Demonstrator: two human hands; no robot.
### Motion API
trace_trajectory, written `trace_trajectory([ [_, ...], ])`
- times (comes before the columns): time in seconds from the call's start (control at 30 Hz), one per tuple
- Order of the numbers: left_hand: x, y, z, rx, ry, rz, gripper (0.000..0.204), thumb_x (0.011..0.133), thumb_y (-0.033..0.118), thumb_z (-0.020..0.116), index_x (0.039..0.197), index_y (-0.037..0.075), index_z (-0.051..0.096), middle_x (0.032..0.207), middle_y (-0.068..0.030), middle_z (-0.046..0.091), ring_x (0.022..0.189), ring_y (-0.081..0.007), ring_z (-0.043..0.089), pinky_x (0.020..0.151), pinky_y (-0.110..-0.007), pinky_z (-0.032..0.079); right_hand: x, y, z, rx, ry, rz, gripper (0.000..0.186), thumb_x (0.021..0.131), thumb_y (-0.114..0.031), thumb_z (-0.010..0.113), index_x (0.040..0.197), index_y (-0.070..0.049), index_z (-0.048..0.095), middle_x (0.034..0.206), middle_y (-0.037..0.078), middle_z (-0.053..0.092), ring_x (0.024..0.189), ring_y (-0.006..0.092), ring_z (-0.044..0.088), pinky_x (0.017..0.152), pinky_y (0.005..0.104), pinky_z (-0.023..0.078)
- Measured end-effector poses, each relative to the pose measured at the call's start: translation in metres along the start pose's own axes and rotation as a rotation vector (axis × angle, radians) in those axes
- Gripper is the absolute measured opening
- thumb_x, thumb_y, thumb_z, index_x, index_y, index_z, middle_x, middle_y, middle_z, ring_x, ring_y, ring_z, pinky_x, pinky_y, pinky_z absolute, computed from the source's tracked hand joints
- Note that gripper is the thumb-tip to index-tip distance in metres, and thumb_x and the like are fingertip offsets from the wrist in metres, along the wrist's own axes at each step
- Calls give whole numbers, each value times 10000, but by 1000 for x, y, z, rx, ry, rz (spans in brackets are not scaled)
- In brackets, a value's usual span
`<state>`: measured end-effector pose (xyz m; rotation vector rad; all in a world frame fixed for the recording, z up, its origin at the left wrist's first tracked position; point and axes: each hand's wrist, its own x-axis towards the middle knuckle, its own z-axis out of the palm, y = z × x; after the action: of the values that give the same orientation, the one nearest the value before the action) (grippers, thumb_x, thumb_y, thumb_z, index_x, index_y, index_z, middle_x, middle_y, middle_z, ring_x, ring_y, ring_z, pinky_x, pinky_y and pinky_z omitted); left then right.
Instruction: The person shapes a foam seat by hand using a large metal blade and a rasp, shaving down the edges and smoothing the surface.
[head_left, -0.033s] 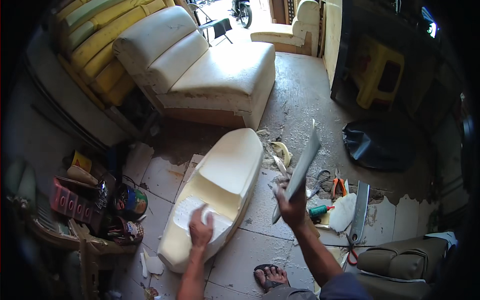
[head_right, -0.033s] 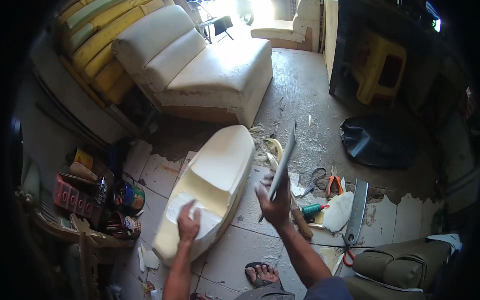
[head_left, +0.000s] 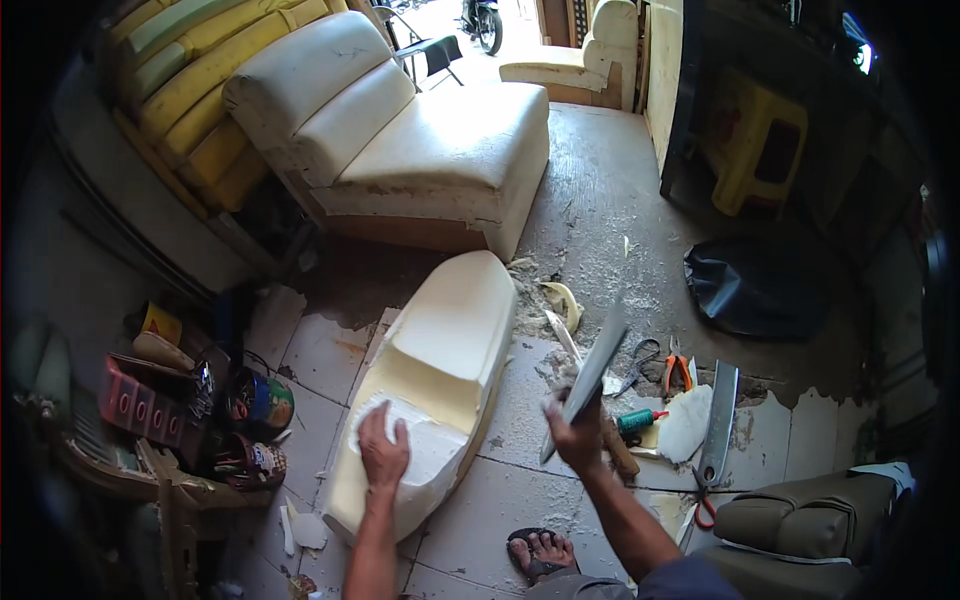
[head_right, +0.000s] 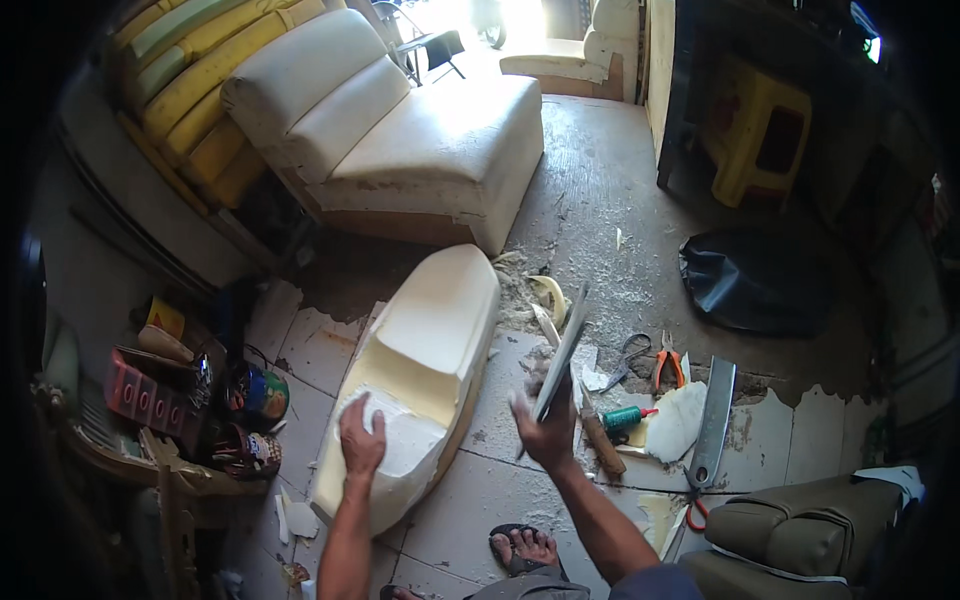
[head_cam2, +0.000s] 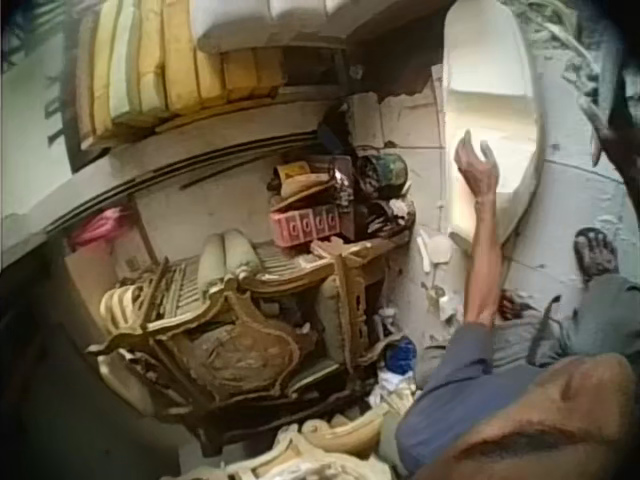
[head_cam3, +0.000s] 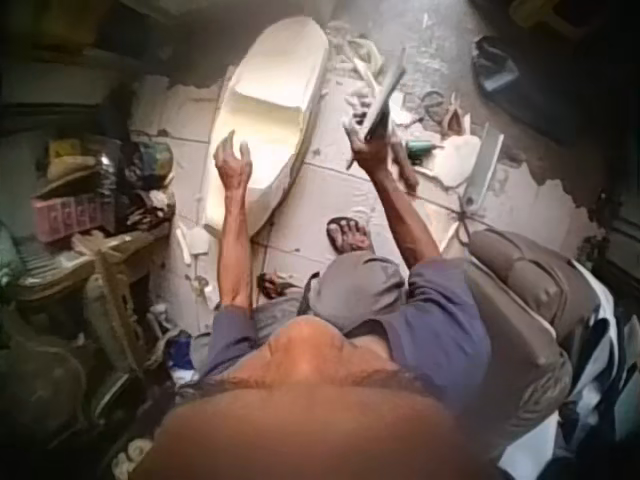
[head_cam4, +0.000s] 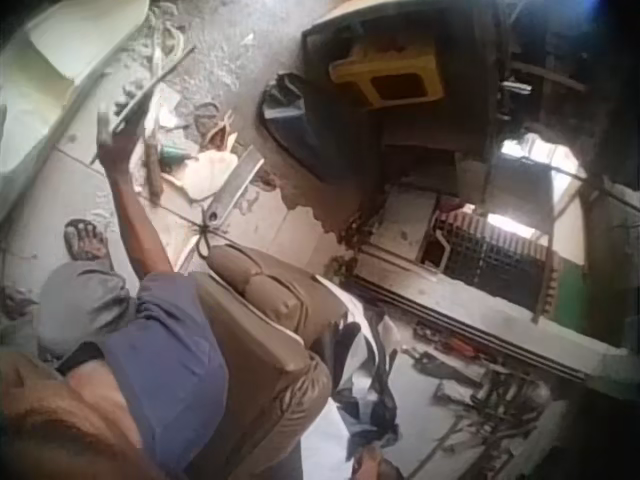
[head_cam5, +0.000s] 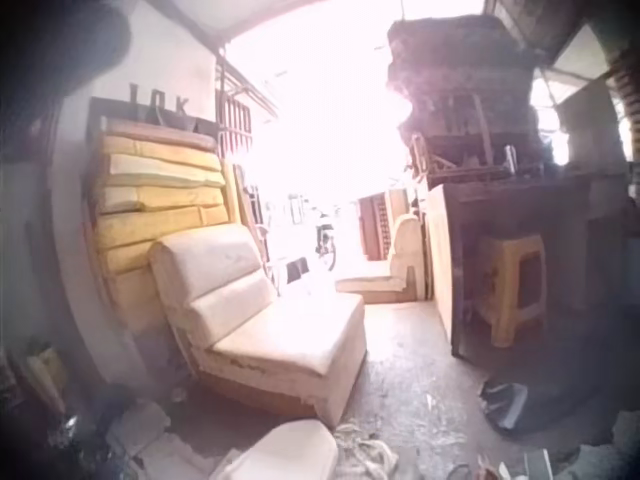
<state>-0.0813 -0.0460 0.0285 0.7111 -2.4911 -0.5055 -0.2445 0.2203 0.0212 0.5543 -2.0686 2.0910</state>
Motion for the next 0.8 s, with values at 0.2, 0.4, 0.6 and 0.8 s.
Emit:
trace_trajectory([
  [0.2,-22,-69,-9,319,-377,-546,778,986,509,497,1567,47,265,1387,-289,496,1202,-477,539,1025,-570,418,-108,22,19,-188,-326,913,803,916,-467,675,1554,-91,363,1150,269,687,1072,399,673,944,414,511],
  [0.4,-82,2,-41,331,-563,-675,779,1015,480,447,1575,3,191,1343,-371,485,1196,-518,544,1034,-567,429,-132,67,50,-434,-412,537,592,997,-479,542,1449,-97,532,1083,301,648,1045,471,628,949,477,491],
  [0.6,-32,19,3,218,-233,-87,688,921,327,616,1515,46,412,1527,-308,358,1464,-456,296,1173,-581,269,-86,94,71,-466,-242,624,448,1065,-360,441,1345,-43,586,960,208,677,909,302,652,850,408,504],
  [0.8,6,24,88,277,-485,-32,709,999,509,429,1624,241,230,1701,-150,74,1562,-393,43,1212,-644,-9,-58,92,87,-659,-506,422,434,1078,-308,362,1268,3,599,976,273,621,952,448,608,859,498,485],
])
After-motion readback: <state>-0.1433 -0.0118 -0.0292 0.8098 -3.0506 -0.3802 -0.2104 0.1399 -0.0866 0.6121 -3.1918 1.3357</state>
